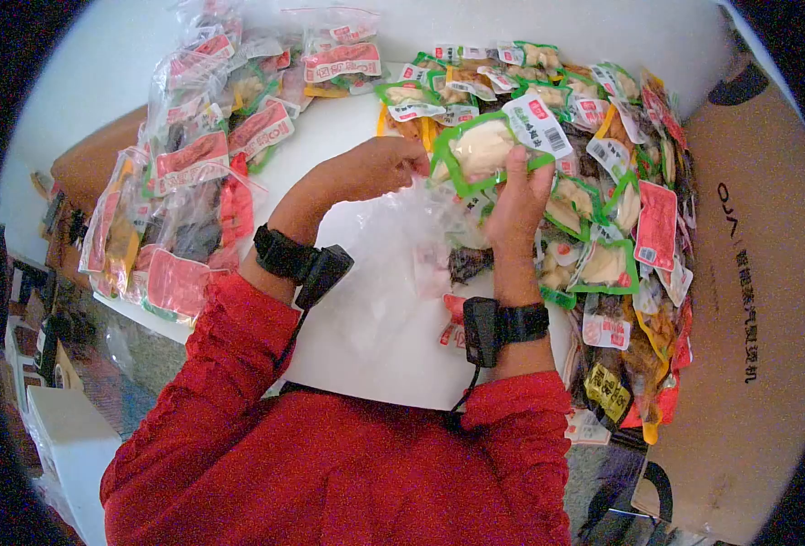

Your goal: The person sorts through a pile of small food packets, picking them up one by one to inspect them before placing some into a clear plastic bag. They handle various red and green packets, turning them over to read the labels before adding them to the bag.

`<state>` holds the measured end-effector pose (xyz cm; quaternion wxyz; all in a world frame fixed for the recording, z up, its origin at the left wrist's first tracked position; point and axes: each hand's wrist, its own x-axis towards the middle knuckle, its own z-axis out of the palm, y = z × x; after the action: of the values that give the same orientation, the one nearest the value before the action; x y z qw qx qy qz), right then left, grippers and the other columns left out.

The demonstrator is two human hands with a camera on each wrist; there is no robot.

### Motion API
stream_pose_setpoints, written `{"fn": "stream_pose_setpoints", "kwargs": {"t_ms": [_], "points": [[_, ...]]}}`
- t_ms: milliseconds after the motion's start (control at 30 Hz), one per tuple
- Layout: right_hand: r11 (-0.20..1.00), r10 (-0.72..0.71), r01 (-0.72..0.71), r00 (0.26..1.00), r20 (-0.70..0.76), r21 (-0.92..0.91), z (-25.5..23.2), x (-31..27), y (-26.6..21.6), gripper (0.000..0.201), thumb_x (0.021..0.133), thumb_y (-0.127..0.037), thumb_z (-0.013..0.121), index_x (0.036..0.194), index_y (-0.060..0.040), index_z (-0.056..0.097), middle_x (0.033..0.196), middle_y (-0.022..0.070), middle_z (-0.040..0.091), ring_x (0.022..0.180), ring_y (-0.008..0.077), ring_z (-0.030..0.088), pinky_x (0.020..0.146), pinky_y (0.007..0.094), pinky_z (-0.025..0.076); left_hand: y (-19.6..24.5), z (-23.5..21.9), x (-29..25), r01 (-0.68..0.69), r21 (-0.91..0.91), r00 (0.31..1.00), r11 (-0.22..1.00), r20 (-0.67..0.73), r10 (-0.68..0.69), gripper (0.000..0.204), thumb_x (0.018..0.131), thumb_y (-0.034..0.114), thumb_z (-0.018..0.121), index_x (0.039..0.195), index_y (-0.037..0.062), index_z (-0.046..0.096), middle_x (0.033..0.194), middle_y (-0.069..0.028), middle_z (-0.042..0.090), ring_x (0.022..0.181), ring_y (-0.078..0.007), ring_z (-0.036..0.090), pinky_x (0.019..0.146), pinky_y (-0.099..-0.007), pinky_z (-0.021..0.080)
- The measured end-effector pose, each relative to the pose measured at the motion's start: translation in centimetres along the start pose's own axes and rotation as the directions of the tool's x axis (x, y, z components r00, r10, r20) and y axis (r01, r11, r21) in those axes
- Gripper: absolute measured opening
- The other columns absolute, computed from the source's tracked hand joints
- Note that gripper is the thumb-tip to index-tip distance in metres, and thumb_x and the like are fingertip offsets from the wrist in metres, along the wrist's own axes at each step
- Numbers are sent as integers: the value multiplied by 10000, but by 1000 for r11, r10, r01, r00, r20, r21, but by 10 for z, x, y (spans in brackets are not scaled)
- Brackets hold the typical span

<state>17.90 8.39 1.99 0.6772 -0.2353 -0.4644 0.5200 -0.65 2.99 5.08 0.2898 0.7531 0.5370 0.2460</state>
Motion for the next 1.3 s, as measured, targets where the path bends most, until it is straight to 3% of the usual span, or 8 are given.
{"fn": "stream_pose_setpoints", "kwargs": {"t_ms": [200,333,600,633,800,900,1100,1300], "points": [[949,294,-308,940,171,63,7,-6,-10,204,866,-150,491,1038,-43,464,957,55,550,858,159,555,729,298,478,28,-15,-9,130,-193,983,973,-106,-152,186,762,201,615,762,24,558,644,-21,520,518,-109,480,487,-260,415],[902,410,-432,858,311,4,-2,-6,-8,263,860,-158,483,1096,-41,475,1000,40,550,864,140,544,733,263,457,24,-19,-9,-16,-52,988,999,-154,7,188,764,202,613,780,24,552,632,-4,521,569,-91,479,493,-252,401],[665,737,-659,507,447,-350,-7,-7,-26,221,854,-174,508,1022,-31,503,928,26,560,775,98,560,669,237,476,18,-20,-9,-188,-26,975,982,-124,184,213,747,202,625,807,11,551,718,-45,535,691,-136,503,627,-265,415],[665,737,-660,507,447,-350,-7,-7,-28,221,854,-174,508,1022,-31,503,928,26,560,775,98,560,669,237,476,18,-19,-8,-178,-19,978,984,-110,175,213,748,199,623,817,10,554,728,-50,539,696,-138,507,628,-267,415],[471,881,-454,201,428,-756,-2,-9,-38,362,829,-225,556,1132,-34,504,980,31,560,813,92,535,694,230,457,16,-18,-7,-217,86,968,972,-108,226,203,753,192,615,829,12,560,736,-55,545,693,-141,511,619,-272,415],[716,686,-478,347,639,-509,5,-24,-28,354,817,-220,577,1116,-40,514,963,13,563,827,86,527,689,228,453,15,-15,-5,-243,-14,966,970,-95,241,198,754,194,611,807,12,557,699,-50,533,663,-138,502,600,-278,411],[629,769,-406,204,605,-663,8,-20,-20,285,762,-100,570,1040,-42,548,894,45,586,776,100,558,582,229,467,2,-19,-4,-44,162,990,986,-123,64,180,772,199,574,781,20,557,650,-53,529,612,-148,514,565,-288,417],[614,772,-259,394,498,-746,14,-22,-22,240,834,-158,472,1040,-59,544,743,29,614,507,44,515,426,179,383,-25,-13,-2,93,190,995,977,-60,-83,166,787,203,528,822,46,568,656,-68,528,559,-154,524,515,-292,431]]}}
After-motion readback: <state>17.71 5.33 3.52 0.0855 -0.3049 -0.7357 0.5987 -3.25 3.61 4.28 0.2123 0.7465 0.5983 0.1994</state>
